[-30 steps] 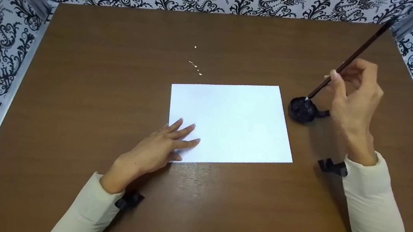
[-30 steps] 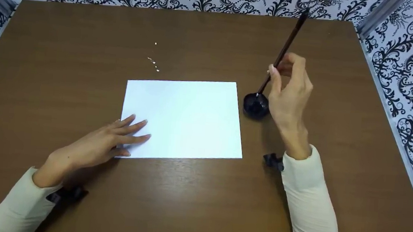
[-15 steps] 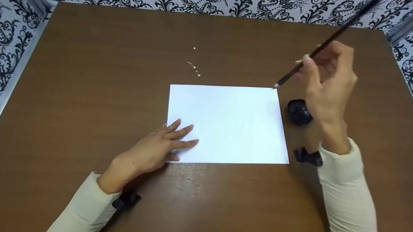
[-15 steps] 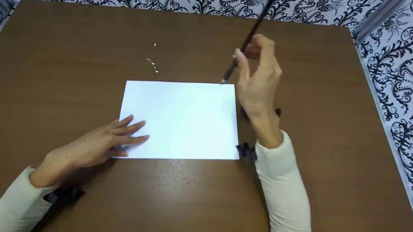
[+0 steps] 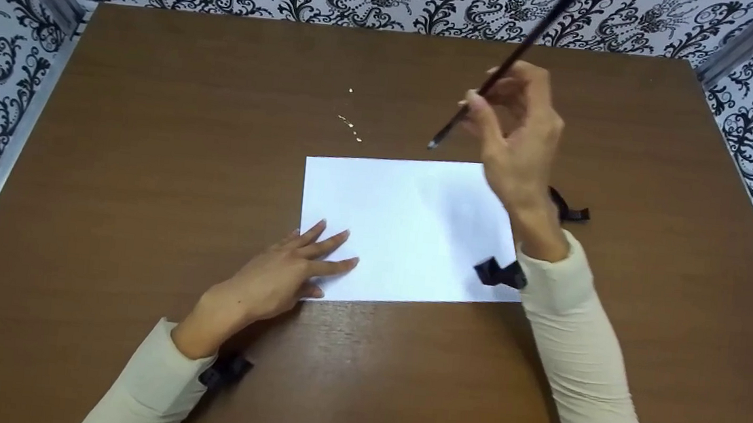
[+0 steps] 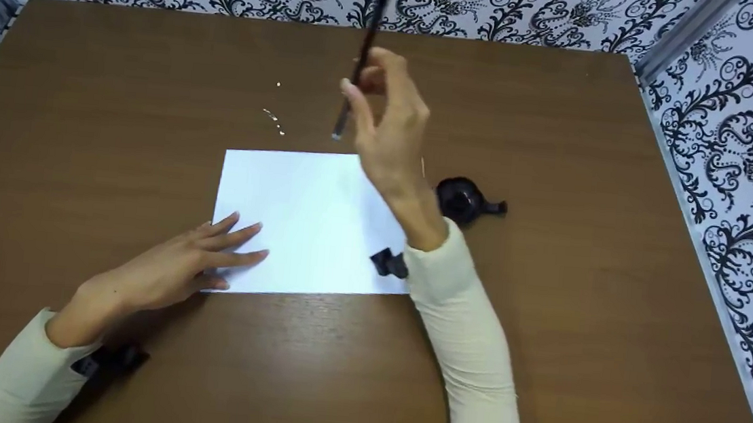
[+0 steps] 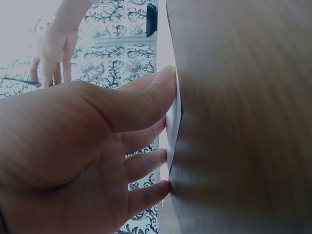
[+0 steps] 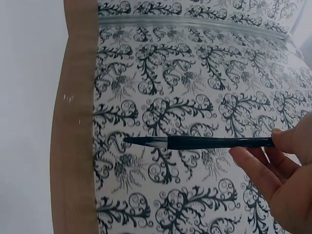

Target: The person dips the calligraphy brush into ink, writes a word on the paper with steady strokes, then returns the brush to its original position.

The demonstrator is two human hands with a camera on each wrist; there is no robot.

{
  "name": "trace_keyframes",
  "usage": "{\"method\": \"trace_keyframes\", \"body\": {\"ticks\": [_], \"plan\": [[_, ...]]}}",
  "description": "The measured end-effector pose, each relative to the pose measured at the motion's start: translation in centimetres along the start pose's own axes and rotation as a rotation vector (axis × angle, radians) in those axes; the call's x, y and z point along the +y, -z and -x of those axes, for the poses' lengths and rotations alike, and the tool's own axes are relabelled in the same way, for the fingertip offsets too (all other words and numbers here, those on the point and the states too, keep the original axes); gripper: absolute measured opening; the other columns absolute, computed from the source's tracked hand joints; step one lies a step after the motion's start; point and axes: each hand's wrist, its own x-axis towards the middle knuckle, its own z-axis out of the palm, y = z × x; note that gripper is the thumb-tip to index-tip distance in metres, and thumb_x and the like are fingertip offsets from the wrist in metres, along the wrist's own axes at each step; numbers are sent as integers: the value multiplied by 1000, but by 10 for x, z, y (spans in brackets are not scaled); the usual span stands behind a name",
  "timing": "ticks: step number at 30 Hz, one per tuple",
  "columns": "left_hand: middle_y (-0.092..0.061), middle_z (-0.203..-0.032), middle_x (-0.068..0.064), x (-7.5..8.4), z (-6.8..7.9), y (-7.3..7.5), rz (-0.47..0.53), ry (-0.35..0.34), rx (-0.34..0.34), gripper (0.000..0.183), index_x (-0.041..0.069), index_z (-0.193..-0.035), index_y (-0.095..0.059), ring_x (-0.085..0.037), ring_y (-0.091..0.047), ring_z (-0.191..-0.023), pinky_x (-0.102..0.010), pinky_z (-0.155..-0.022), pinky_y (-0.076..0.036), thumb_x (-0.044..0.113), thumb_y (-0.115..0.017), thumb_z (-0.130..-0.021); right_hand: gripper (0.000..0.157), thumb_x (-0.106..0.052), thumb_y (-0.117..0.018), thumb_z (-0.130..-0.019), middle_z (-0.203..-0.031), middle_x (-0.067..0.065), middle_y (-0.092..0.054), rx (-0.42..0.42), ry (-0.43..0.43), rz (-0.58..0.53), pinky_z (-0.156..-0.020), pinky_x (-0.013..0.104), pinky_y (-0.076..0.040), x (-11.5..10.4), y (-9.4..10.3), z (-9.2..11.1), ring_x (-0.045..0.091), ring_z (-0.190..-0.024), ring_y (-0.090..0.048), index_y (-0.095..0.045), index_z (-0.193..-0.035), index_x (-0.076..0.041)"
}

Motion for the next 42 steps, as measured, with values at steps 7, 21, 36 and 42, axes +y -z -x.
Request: {"method": "trace_keyframes", "body": {"ticks": [7, 21, 36, 42], "plan": [[-32, -151, -14, 0, 2, 1, -6, 18, -7, 54, 15, -139, -51, -39, -20, -140, -58, -106, -25, 7, -68, -88, 29, 0, -70, -85, -87, 13, -63, -57, -35, -50, -67, 36, -58, -1, -34, 5, 29, -80, -66, -54, -108, 4], [-26, -155, -6, 3, -7, 2, -5, 61, -76, 55, 23, -142, -48, -33, -14, -143, -55, -110, -21, 10, -65, -91, 28, -9, -70, -88, -83, 2, -61, -112, 108, 56, -61, 30, -57, 19, -59, 15, 13, -80, -64, -55, -111, -1], [-26, -155, -6, 1, -3, 2, -5, 67, -66, 55, 23, -141, -48, -33, -15, -143, -55, -109, -22, 11, -66, -91, 25, -9, -63, -93, -89, 9, -62, -189, 229, 145, -61, 25, -54, 45, -73, 25, 16, -85, -62, -52, -113, 0], [-28, -154, -5, -1, 0, 2, -3, 66, -49, 54, 22, -140, -50, -32, -16, -142, -53, -109, -24, 12, -66, -90, 25, -7, -63, -93, -90, 10, -61, -215, 311, 146, -65, 29, -53, 54, -80, 27, 20, -87, -63, -52, -114, -1]]}}
